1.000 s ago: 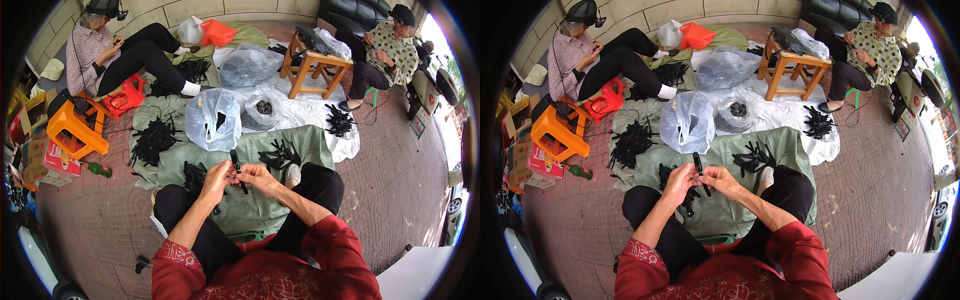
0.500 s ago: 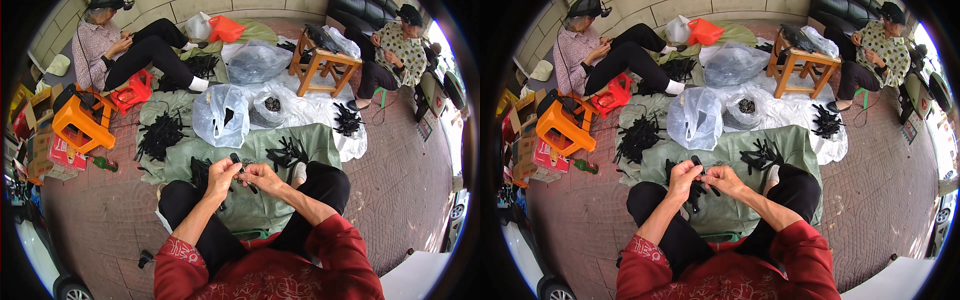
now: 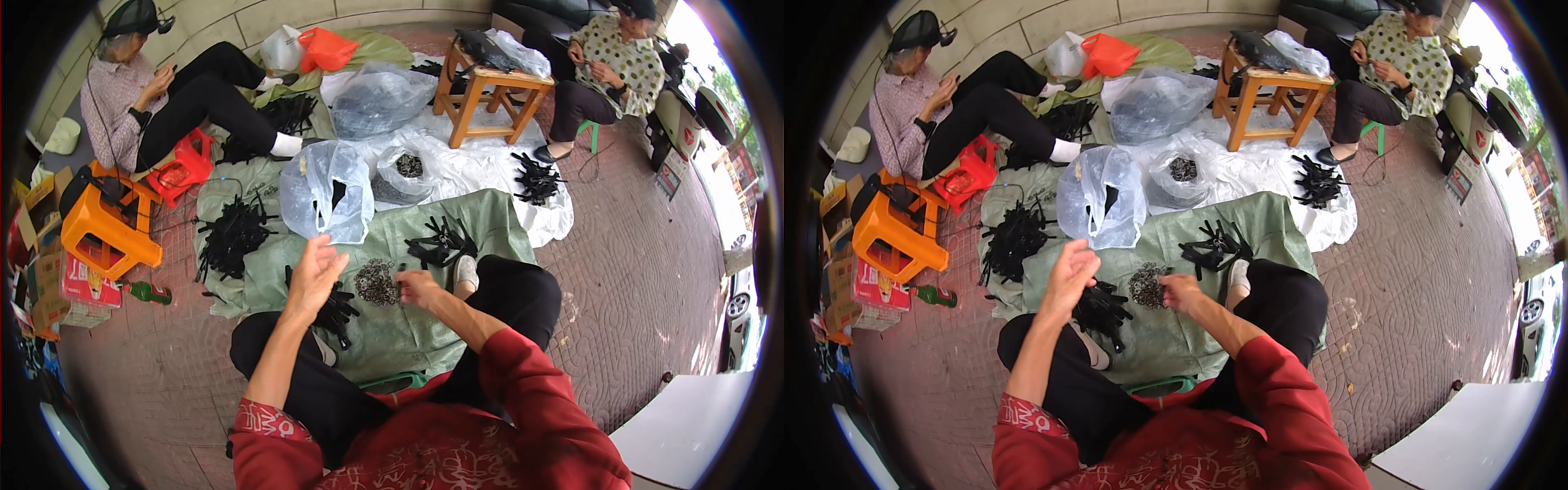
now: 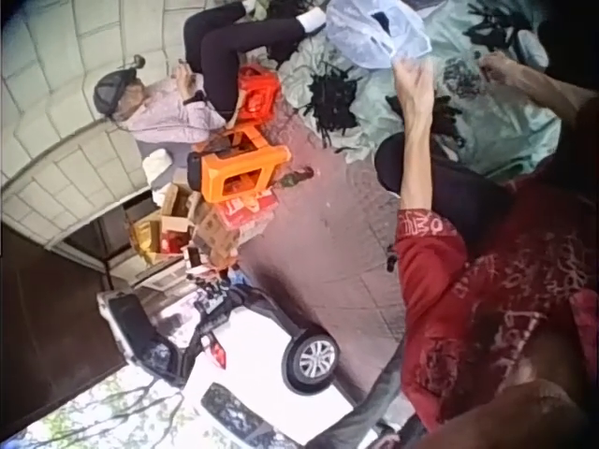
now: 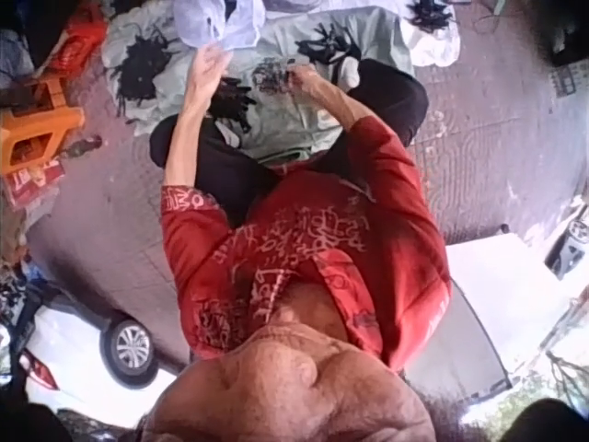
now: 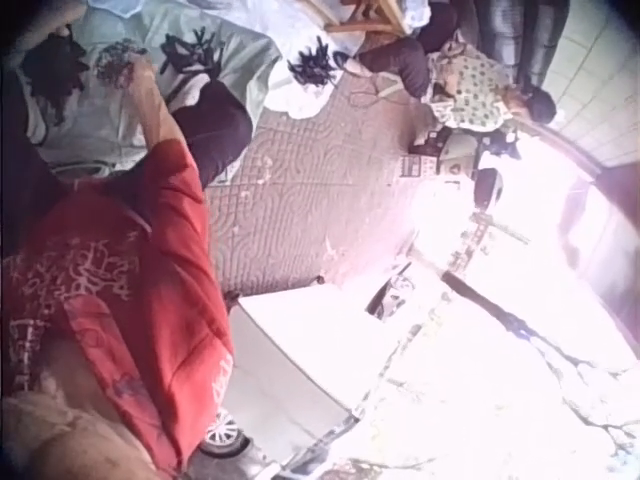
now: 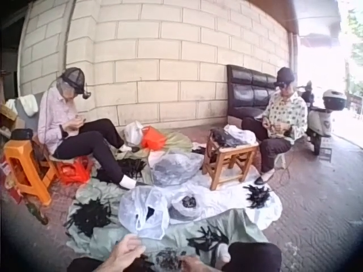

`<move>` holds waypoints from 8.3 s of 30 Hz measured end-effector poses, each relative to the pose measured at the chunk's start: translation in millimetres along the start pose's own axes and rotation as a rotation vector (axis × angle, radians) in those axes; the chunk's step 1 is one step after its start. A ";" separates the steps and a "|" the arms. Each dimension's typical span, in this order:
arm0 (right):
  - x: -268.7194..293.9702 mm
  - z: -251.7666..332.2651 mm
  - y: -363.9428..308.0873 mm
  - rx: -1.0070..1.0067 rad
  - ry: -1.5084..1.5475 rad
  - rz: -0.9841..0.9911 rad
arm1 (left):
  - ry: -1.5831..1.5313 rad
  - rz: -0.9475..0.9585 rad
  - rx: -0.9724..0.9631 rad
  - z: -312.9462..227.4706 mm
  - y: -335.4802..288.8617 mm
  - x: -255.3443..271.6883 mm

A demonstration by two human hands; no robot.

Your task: Assembling or sorting small black plastic shoe components while sitting in a semi-outdoor manufacturing or storage area.

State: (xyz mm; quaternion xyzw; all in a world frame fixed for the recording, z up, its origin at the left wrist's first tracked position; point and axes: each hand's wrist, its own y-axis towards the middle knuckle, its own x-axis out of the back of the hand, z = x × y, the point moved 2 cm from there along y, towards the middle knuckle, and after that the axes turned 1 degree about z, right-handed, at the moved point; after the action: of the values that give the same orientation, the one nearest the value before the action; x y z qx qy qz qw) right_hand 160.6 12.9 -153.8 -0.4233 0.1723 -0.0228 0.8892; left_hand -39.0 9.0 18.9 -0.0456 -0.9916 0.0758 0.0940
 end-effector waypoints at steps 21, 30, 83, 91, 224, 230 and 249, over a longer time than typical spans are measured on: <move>-97.2 -104.8 118.6 0.670 -1.248 0.344 | -0.630 -0.264 0.022 -21.9 -34.5 109.1; -104.6 -141.8 135.3 0.622 -1.237 0.183 | -0.699 -0.153 0.082 -20.2 -39.5 107.2; -93.9 140.3 -113.7 0.706 -0.824 0.554 | 0.283 0.121 -0.027 -9.1 -0.9 4.3; -95.1 133.5 -110.6 0.698 -0.494 0.729 | -0.148 0.141 -0.132 -18.4 -3.9 -2.0; -78.7 76.1 -74.0 0.759 -1.949 0.734 | -0.788 -0.129 0.008 19.6 12.0 63.7; -76.9 74.2 -70.2 0.741 -2.181 0.648 | -0.766 -0.097 -0.022 14.7 8.6 65.5; -96.6 87.0 -101.7 0.762 -1.968 0.694 | -0.802 -0.077 -0.044 3.8 8.1 57.6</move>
State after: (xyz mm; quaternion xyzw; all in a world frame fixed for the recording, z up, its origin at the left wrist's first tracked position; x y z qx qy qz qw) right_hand 108.8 30.6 2.0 0.1154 -0.5179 0.5218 0.6679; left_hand -95.5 22.5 24.2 0.0229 -0.9521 0.0627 -0.2984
